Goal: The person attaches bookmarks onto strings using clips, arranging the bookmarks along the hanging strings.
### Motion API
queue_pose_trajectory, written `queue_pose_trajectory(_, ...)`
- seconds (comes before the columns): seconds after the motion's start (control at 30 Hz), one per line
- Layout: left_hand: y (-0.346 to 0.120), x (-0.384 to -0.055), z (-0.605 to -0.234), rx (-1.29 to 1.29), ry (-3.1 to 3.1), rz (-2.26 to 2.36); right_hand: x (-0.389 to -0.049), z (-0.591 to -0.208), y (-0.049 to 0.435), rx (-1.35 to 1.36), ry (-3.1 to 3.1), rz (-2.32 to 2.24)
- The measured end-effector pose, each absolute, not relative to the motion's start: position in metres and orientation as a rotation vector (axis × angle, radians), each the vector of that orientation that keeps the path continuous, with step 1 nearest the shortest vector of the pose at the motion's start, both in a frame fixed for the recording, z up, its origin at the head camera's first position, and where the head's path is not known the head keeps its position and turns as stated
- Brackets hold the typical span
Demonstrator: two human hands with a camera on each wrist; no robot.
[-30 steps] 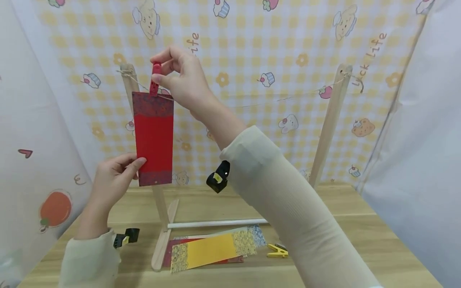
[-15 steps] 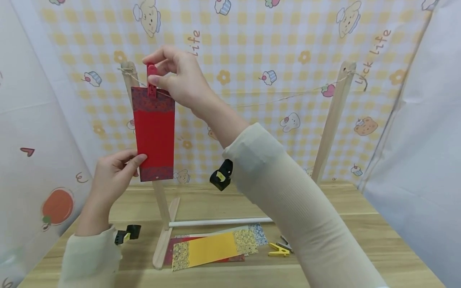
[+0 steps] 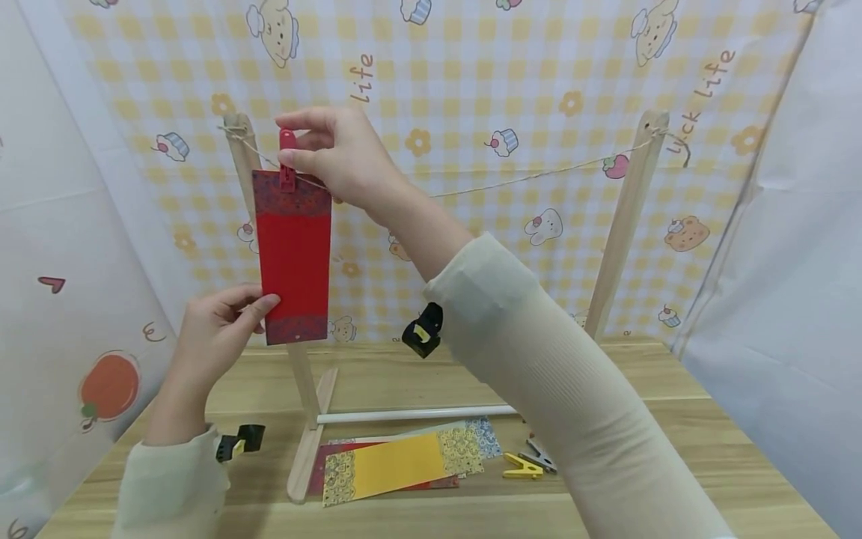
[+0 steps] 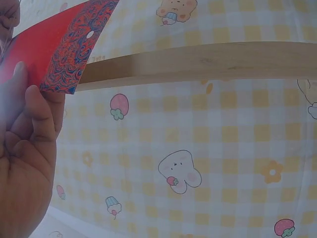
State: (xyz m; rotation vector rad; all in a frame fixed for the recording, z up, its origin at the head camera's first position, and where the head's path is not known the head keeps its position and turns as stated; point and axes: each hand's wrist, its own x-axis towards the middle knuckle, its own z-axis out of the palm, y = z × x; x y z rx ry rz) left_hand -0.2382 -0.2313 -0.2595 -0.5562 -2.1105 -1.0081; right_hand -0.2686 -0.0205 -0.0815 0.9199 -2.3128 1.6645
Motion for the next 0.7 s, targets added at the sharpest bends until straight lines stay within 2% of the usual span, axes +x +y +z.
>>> queue_pose_trajectory(0.7, -0.243, -0.232, -0.277, -0.533, -2.247, -0.984, -0.254, -0.089, 0.001, 1.054, -2.175, 1.635)
